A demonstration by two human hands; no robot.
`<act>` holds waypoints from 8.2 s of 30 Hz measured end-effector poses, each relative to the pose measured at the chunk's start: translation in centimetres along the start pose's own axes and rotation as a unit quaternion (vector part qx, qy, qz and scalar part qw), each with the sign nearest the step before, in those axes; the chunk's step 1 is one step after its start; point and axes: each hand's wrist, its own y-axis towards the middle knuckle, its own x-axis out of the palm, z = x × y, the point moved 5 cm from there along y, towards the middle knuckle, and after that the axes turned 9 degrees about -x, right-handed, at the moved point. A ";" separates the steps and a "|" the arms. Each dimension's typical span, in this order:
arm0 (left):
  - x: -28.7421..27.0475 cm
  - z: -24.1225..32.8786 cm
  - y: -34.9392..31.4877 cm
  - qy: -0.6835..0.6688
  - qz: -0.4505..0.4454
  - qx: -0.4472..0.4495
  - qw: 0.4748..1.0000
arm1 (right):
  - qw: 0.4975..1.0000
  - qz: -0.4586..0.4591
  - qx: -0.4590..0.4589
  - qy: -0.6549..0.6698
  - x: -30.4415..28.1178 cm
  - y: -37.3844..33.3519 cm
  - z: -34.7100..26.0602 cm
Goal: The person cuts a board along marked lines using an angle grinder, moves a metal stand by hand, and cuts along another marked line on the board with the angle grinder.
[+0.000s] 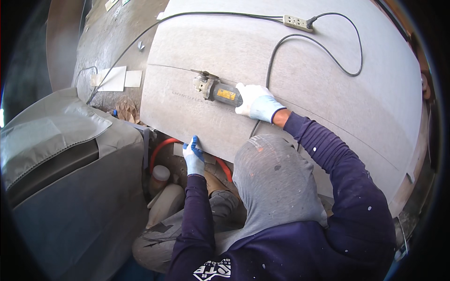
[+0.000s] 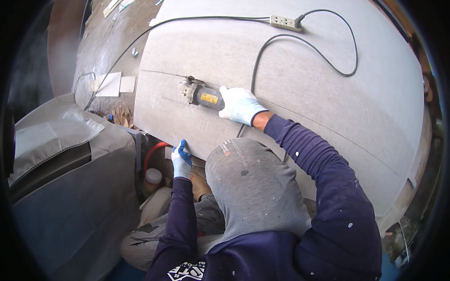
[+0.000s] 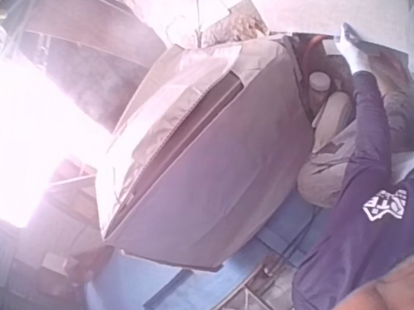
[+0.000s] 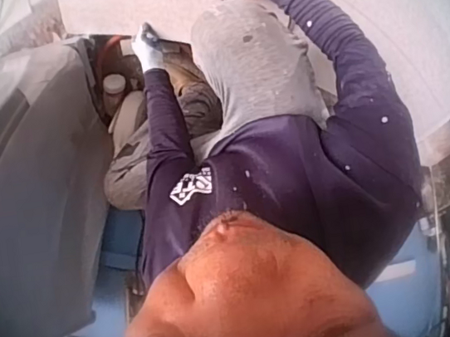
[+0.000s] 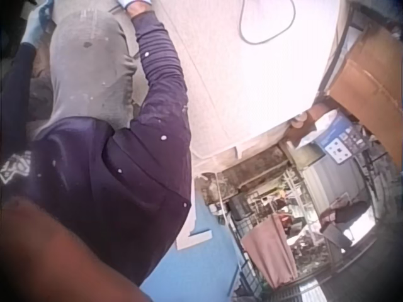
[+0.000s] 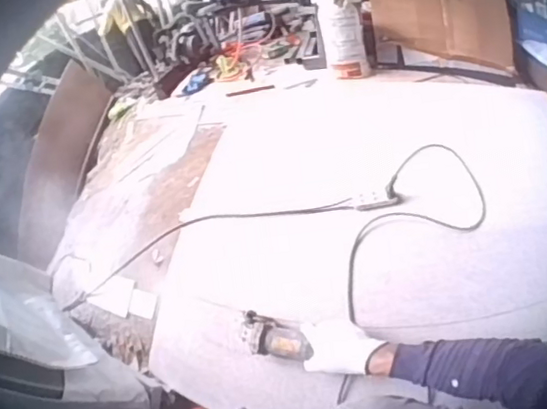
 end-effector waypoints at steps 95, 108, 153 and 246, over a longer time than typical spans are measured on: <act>-2.1 -0.4 0.5 0.015 0.003 -0.029 0.999 | 0.999 -0.031 0.033 -0.004 -1.4 -9.1 4.6; -2.3 -0.5 0.5 -0.006 -0.008 -0.027 1.000 | 0.999 -0.017 0.032 -0.009 -1.5 -10.1 5.0; 0.6 2.1 -7.6 -0.116 0.164 0.050 0.978 | 0.988 0.126 0.014 0.086 -8.1 -10.9 -4.0; 34.1 -25.1 -44.6 0.474 -0.376 0.342 0.720 | 0.989 0.143 -0.010 -0.025 -13.3 -26.7 8.4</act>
